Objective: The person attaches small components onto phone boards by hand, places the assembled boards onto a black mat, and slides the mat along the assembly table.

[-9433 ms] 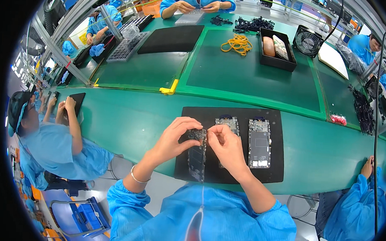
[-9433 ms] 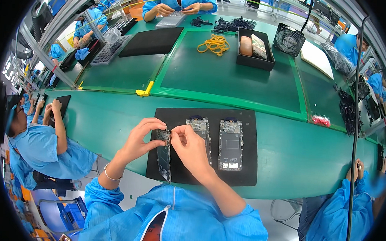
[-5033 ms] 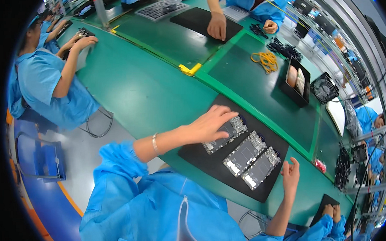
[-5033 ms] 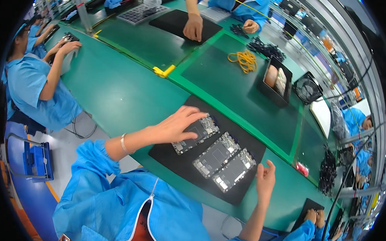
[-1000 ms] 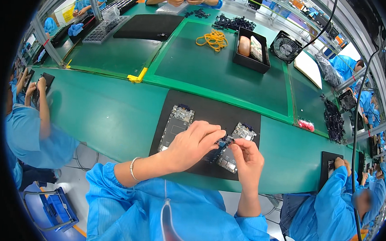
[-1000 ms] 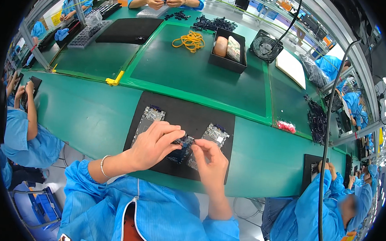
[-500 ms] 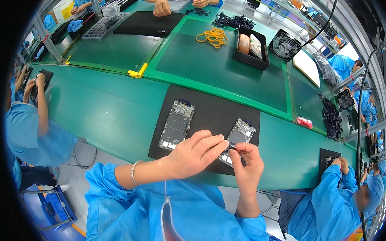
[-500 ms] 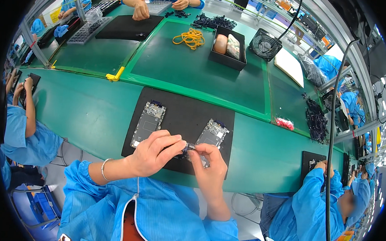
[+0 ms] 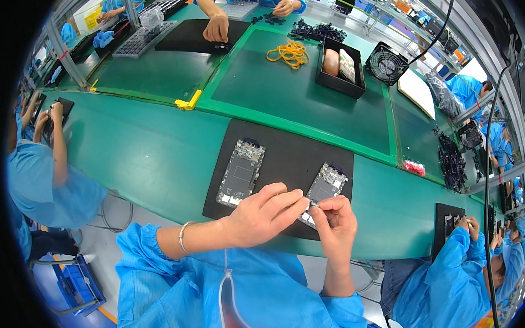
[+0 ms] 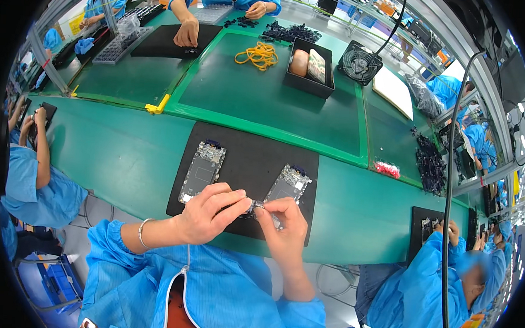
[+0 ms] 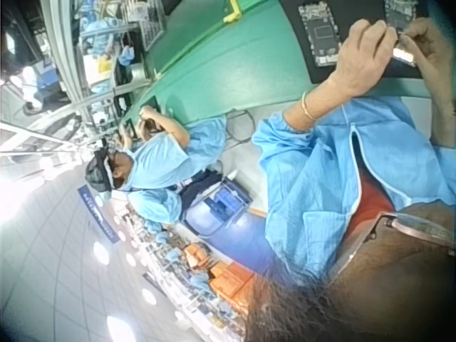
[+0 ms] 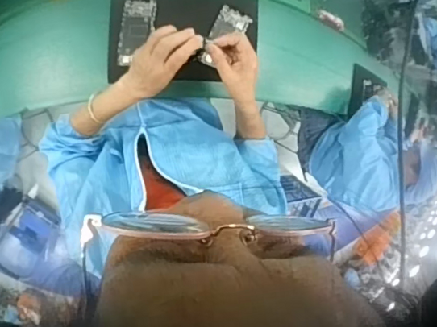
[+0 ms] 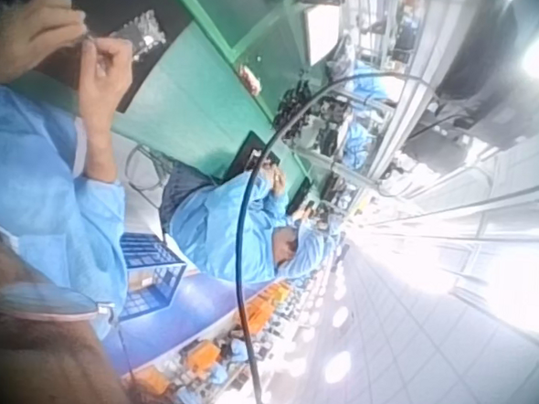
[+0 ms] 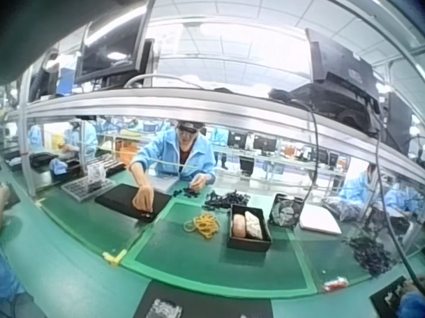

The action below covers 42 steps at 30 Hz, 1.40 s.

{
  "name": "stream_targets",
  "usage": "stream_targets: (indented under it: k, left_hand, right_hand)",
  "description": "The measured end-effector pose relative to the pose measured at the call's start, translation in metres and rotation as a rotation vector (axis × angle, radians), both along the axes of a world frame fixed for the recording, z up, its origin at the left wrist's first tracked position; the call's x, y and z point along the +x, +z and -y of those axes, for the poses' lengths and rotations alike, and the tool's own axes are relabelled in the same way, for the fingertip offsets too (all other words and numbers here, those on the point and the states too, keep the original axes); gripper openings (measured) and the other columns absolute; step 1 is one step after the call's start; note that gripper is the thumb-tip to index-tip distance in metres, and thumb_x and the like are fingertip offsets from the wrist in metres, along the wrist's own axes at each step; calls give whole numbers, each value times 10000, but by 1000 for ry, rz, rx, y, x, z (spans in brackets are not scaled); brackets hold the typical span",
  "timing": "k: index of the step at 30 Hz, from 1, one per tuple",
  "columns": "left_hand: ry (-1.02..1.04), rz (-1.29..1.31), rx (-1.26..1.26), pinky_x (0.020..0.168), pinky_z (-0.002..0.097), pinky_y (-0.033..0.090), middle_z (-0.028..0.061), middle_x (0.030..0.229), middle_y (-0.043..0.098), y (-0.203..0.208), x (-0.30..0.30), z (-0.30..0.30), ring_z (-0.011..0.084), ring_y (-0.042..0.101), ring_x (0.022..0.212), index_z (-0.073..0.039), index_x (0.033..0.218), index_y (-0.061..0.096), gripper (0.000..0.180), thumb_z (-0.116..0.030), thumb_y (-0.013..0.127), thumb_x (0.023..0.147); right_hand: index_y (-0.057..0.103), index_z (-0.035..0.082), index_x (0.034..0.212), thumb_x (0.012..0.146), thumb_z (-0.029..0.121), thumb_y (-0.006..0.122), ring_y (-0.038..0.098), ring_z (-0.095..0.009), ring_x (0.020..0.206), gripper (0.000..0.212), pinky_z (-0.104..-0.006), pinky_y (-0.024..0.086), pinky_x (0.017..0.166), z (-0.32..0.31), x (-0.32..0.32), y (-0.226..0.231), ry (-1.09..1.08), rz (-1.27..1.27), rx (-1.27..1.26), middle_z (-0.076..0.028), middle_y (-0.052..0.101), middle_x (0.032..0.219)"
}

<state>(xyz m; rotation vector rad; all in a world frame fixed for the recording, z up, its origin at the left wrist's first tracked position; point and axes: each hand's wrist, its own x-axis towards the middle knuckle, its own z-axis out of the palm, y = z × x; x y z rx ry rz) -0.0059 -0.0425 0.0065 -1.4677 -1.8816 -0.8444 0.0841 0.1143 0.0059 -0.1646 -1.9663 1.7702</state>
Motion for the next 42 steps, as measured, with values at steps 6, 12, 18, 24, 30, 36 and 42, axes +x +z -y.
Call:
stream_targets:
  k: [6, 12, 18, 24, 30, 36, 42]
  left_hand:
    - [-9, 300, -132, 723, 330, 524, 89, 1091, 523, 8, -28, -26, 275, 527, 1002, -64, 1131, 521, 452, -91, 667, 704]
    - [114, 728, -452, 903, 398, 423, 111, 1120, 523, -46, -103, -53, 317, 501, 1030, -68, 1164, 523, 553, -202, 758, 681]
    - [-53, 532, -301, 985, 413, 353, 157, 1155, 509, -44, -78, -113, 329, 410, 1144, -27, 1208, 504, 698, -340, 779, 647]
    - [-121, 667, -626, 884, 379, 429, 129, 1076, 527, -56, -76, -137, 309, 486, 1044, -55, 1147, 530, 623, -231, 807, 617]
    - [-213, 574, -190, 832, 383, 448, 110, 1032, 532, -12, -56, -91, 306, 509, 981, -54, 1111, 551, 510, -149, 764, 658]
    - [-254, 457, -113, 785, 390, 470, 96, 1030, 536, 0, -33, -75, 302, 516, 960, -60, 1102, 562, 471, -119, 743, 672]
    - [-223, 272, -70, 689, 305, 531, 74, 1040, 517, 1, -15, -70, 252, 520, 1006, -49, 1121, 551, 479, -88, 714, 673]
  right_hand:
    - [563, -5, 947, 828, 34, 643, 606, -128, 829, 149, -244, 496, 735, -28, -28, -9, -31, 147, -40, -76, 612, 922]
    - [527, -11, 1125, 891, 96, 584, 581, -112, 887, 264, -240, 469, 788, -67, -12, -39, -181, 129, -6, -98, 605, 1045]
    - [542, -29, 1092, 919, 123, 545, 583, -114, 847, 230, -238, 479, 763, -89, 8, -70, -320, 230, -23, -101, 609, 1016]
    - [545, -47, 1087, 913, 113, 554, 592, -118, 815, 236, -236, 488, 753, -88, -3, -62, -354, 258, 94, -108, 619, 984]
    - [551, -35, 1092, 910, 111, 555, 611, -137, 836, 233, -247, 487, 763, -69, -10, -39, -291, 96, -7, -99, 634, 966]
    - [608, -14, 996, 889, 92, 586, 601, -92, 773, 152, -225, 491, 687, -54, -1, -18, -309, 88, 109, -57, 645, 881]
    - [609, -14, 972, 839, 32, 634, 605, -96, 779, 143, -226, 495, 693, -43, 16, -11, -350, 62, 92, -56, 640, 867]
